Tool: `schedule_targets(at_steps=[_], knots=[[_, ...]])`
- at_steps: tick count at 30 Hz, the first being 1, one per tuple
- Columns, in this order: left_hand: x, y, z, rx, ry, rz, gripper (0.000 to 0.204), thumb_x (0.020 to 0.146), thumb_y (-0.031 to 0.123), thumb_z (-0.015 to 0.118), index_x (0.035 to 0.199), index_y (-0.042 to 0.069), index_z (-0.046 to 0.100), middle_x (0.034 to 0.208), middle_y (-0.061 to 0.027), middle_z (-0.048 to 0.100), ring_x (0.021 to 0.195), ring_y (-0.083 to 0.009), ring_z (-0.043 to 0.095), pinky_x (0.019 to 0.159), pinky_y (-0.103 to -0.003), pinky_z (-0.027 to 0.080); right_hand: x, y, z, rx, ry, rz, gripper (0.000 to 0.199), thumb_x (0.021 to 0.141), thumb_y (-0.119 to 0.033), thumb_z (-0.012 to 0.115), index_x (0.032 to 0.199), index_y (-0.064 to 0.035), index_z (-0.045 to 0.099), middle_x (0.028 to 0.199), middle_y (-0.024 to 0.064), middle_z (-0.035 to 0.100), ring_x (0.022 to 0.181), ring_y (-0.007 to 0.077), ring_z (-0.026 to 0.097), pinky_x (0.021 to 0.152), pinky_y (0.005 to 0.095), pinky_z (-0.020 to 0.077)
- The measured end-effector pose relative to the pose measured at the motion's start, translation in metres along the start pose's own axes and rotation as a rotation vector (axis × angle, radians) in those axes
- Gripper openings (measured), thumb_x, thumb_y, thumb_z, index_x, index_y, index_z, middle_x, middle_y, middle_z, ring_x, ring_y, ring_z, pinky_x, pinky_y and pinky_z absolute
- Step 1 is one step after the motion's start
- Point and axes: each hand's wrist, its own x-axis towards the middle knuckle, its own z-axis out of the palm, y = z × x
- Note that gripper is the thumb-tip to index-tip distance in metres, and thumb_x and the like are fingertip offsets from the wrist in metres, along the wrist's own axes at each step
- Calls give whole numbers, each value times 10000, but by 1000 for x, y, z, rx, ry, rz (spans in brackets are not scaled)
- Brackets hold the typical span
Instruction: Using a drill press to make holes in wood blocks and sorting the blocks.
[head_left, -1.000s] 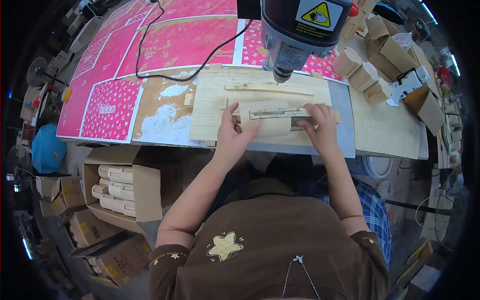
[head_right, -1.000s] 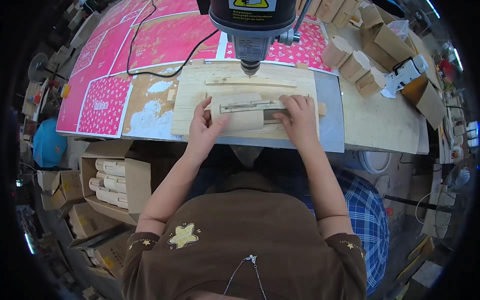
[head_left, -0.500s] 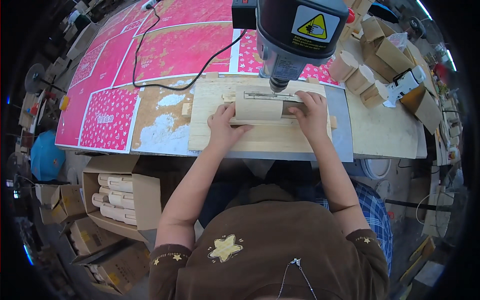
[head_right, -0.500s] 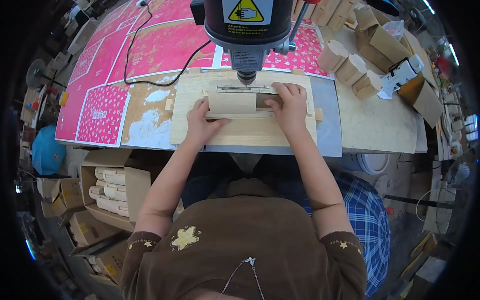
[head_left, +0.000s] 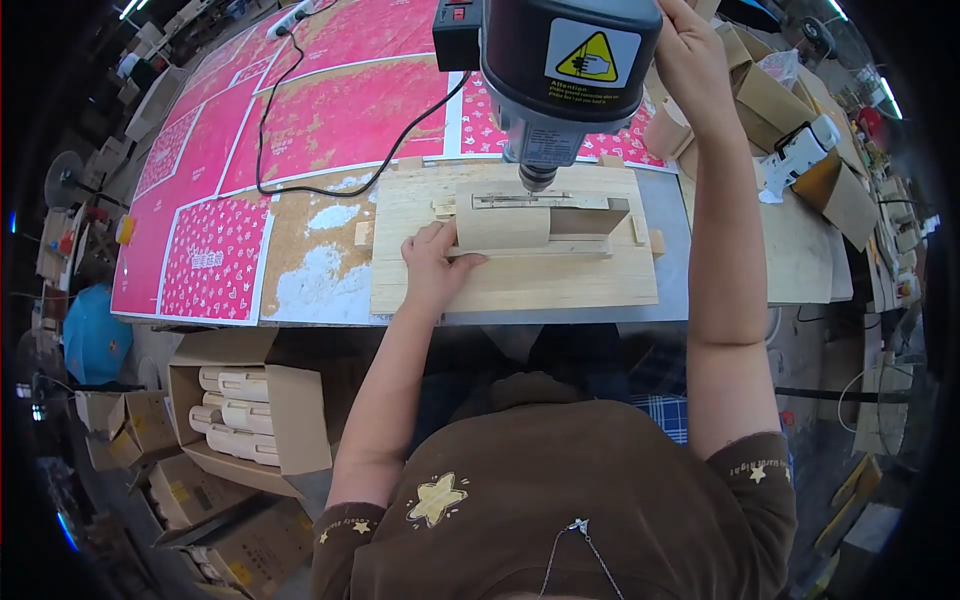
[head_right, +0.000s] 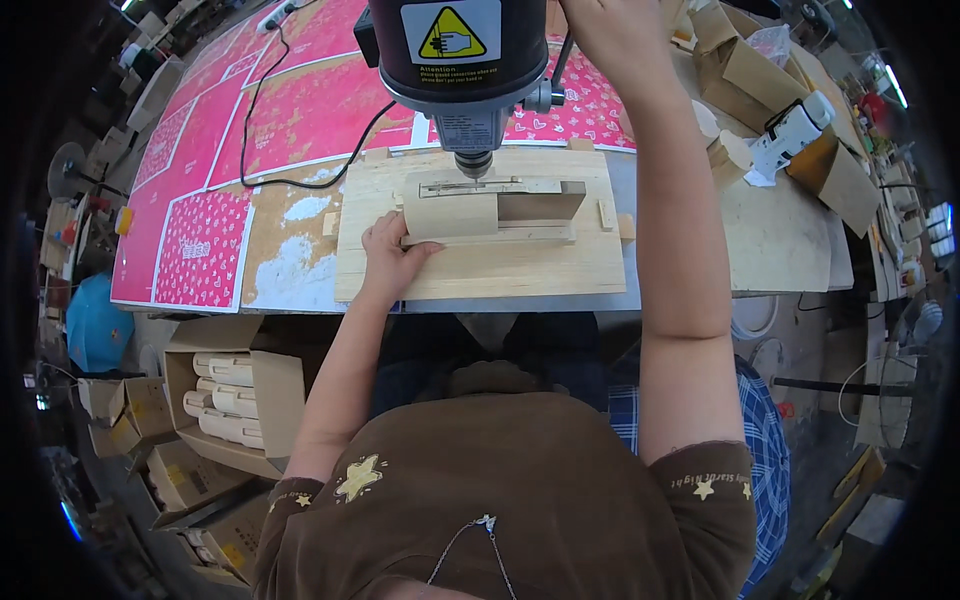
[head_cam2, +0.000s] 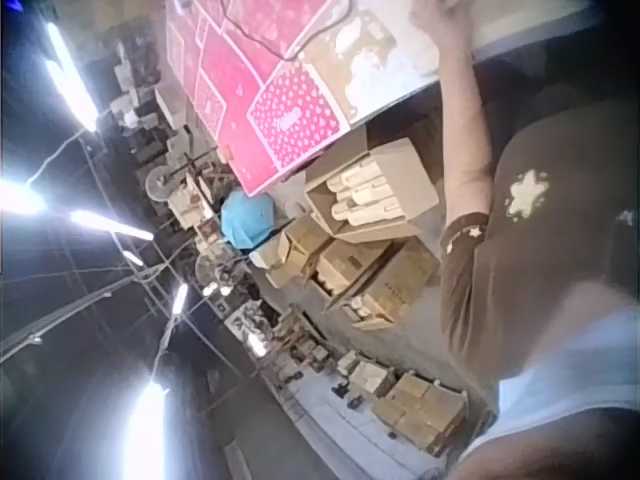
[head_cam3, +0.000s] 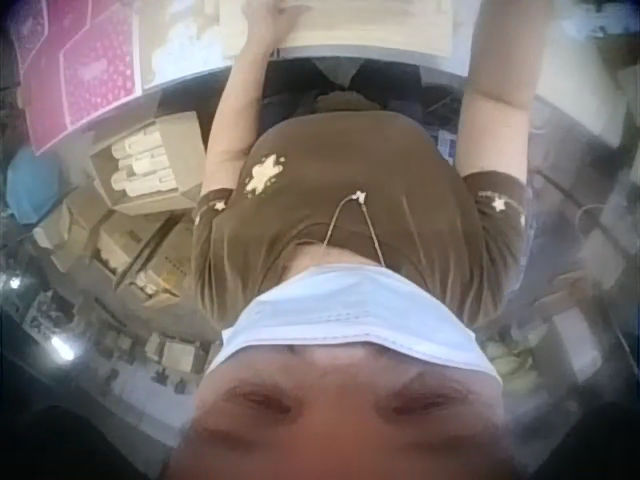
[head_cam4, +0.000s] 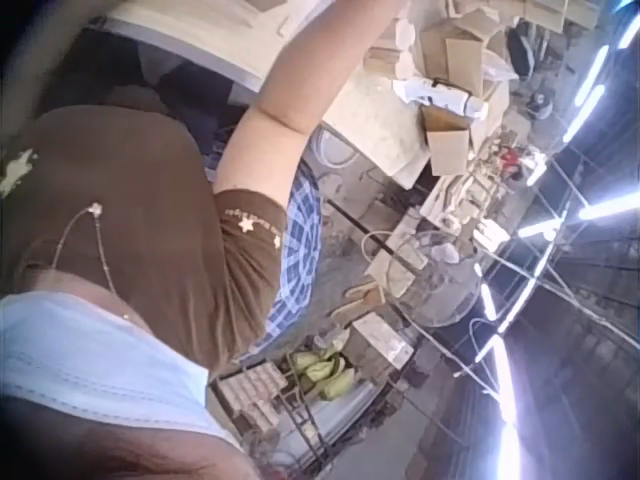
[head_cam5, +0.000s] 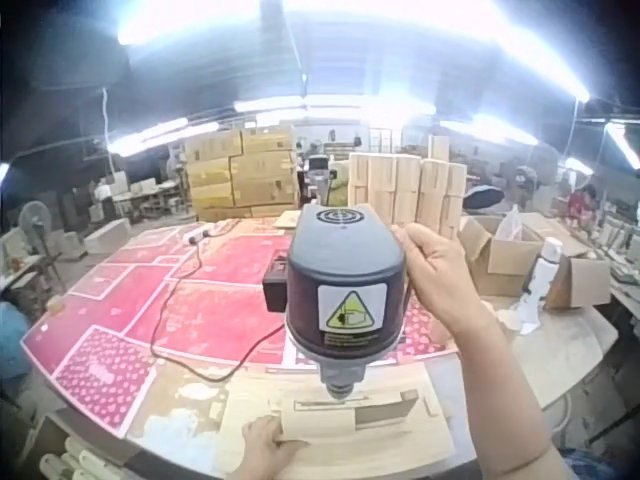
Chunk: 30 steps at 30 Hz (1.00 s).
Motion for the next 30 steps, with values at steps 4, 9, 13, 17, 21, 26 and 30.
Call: schedule_targets(at_steps=[4,9,13,17,21,26,30], knots=[[1,1,2,3,-12,-4,487,601,236,763,1051,139,604,776,9,529,833,-196,501,840,-406,272,-29,-9,-25,-307,-39,-148,186,902,-162,510,950,3,582,778,48,564,716,95,517,621,223,407],[-3,-1,-1,-3,-4,-10,489,605,230,760,1060,142,603,774,6,526,839,-198,498,837,-402,273,-109,-28,-20,-327,-15,-97,116,849,-80,552,791,-10,624,554,96,475,495,197,505,475,285,360],[0,4,-2,18,-20,-23,410,615,207,750,996,128,622,813,5,556,849,-195,504,820,-363,282,-160,4,-3,-311,-56,-62,85,823,-40,556,846,8,623,584,87,483,495,209,483,476,306,351],[1,5,-1,8,-6,-17,424,608,207,751,1006,132,623,807,4,556,839,-196,506,817,-365,287,-173,42,15,-274,8,-163,100,801,-22,560,877,8,617,610,81,483,514,219,459,483,328,340],[0,3,-1,4,6,-20,433,614,202,747,1022,134,619,813,6,558,843,-194,506,821,-365,286,-165,30,11,-297,-38,-195,48,793,3,550,809,0,595,603,83,457,527,230,439,485,336,321],[-3,3,1,4,7,-12,501,604,235,758,1070,136,601,798,-2,548,845,-202,506,830,-405,273,-95,-17,-13,-291,121,-218,144,790,-16,568,665,-1,497,533,75,419,468,203,405,465,320,314],[5,22,24,61,13,41,525,623,259,749,1108,146,583,808,1,552,847,-197,508,833,-395,262,-3,5,-9,-313,80,69,241,889,-186,530,789,33,553,620,9,476,583,69,395,526,226,321]])
